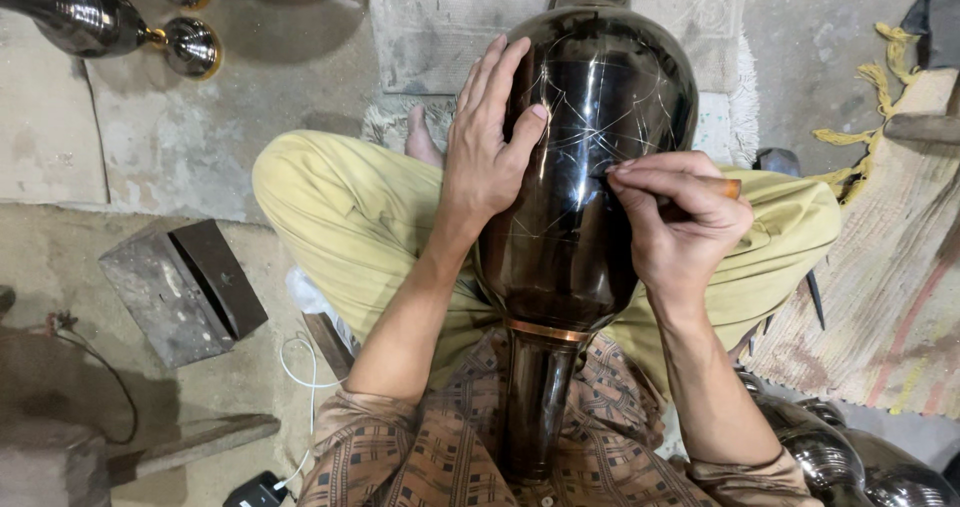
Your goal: The person is sitting on the floor and using a small handheld tool to engrave a geometric pattern onto the surface of a dark, polished metal vase. They hold the vase steady with one hand while carefully carving lines with the other.
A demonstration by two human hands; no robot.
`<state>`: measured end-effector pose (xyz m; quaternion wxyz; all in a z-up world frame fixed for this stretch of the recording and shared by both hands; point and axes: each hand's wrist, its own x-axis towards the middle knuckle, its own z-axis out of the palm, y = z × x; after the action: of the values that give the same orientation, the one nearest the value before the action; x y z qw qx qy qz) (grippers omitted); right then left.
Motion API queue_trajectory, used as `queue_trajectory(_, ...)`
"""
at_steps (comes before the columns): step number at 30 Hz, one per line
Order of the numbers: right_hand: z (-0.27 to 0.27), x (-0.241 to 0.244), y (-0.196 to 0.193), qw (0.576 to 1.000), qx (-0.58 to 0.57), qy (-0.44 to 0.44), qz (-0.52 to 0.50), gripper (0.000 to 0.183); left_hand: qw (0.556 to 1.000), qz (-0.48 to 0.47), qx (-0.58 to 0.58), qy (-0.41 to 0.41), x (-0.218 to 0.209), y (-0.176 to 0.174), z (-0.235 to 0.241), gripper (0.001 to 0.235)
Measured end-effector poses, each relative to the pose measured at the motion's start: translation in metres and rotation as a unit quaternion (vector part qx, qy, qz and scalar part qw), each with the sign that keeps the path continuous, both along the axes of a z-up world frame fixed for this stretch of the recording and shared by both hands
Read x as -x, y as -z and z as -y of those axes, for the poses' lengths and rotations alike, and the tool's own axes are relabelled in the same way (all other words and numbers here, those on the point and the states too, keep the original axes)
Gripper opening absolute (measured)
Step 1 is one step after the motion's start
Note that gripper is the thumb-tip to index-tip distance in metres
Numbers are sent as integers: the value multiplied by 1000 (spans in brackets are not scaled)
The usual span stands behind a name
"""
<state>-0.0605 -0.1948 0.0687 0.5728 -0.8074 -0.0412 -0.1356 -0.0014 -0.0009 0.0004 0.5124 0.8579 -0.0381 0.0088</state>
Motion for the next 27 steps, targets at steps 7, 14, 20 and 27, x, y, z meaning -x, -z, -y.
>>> queue_trajectory(7,-5,3,2,999,-31,33,-2,17,1000,-4,-4,3,1,1,0,61)
queue_trajectory(14,9,-3,4,999,-8,-41,4,18,1000,0,-12,1,0,5,1,62)
queue_trajectory(20,6,1,7,1000,-4,-23,21,18,1000,-15,-12,-2,1,2,1,62)
queue_trajectory(27,18,-8,7,996,-8,-85,3,18,1000,-10,-11,5,1,3,0,62)
